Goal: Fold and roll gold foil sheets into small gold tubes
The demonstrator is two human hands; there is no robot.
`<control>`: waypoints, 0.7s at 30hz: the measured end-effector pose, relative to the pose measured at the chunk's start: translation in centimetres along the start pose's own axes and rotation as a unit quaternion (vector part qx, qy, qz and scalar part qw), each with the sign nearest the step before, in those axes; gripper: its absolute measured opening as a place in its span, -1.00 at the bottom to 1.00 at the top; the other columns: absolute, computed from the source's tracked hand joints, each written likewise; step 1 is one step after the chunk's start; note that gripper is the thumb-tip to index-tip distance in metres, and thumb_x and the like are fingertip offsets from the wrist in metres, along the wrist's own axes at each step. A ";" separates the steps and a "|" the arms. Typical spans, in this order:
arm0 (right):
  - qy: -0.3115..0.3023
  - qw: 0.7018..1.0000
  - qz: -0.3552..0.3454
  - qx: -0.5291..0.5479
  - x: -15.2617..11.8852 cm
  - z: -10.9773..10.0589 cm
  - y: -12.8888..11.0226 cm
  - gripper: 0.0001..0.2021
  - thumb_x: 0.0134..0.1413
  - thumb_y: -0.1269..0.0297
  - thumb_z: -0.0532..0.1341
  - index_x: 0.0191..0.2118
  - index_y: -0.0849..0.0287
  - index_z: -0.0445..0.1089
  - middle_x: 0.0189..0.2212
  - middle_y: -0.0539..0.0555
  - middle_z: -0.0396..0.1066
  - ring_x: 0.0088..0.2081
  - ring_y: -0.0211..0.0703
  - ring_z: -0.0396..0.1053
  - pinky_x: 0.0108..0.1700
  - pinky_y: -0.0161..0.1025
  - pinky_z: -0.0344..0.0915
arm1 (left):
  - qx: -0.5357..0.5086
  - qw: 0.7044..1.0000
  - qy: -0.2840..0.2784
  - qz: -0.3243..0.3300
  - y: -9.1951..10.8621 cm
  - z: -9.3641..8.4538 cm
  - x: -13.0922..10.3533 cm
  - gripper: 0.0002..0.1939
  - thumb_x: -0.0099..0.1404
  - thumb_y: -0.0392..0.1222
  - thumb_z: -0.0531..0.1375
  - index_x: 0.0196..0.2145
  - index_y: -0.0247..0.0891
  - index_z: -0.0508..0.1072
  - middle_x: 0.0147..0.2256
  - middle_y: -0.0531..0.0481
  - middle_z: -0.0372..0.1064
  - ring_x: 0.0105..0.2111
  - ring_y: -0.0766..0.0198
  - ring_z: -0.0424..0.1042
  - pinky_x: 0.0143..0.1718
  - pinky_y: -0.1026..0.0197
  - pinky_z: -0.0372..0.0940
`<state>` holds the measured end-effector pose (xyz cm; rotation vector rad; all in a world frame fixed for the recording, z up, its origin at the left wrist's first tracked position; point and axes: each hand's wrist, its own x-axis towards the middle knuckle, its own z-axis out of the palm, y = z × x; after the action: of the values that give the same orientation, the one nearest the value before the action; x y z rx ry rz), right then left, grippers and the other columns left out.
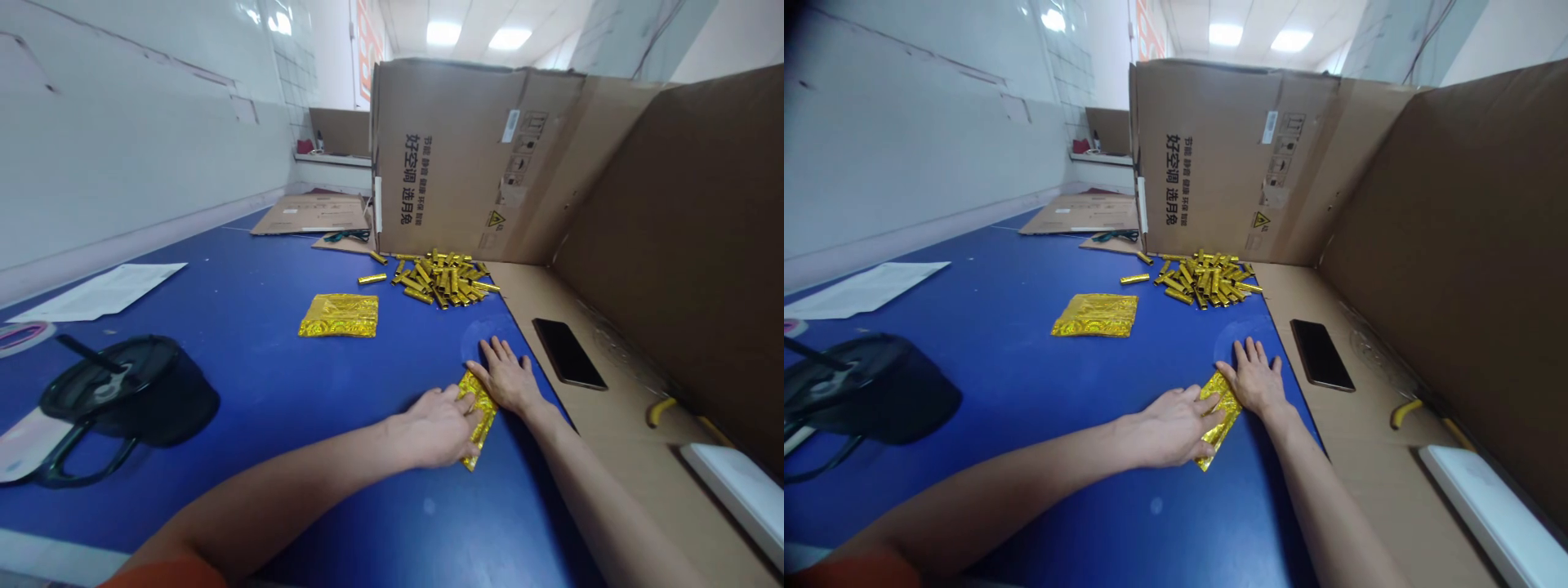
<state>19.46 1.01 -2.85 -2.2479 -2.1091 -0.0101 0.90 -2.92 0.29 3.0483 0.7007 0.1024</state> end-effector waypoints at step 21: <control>-0.010 0.992 -0.125 0.017 0.6 -0.4 0.7 -0.23 -0.06 -0.23 -0.16 0.19 0.20 -0.12 0.20 0.22 -0.24 0.20 0.01 -0.33 0.10 0.13 -0.28 | -0.037 0.994 0.043 0.091 2.2 -0.3 -1.2 -0.76 0.21 -0.13 0.03 -0.22 -0.34 0.30 -0.36 -0.03 0.36 -0.32 0.21 0.31 -0.31 0.22 0.19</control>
<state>20.16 1.53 -2.42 -1.9583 -2.3666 0.0361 0.75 -5.45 0.61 3.0454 0.4101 0.2572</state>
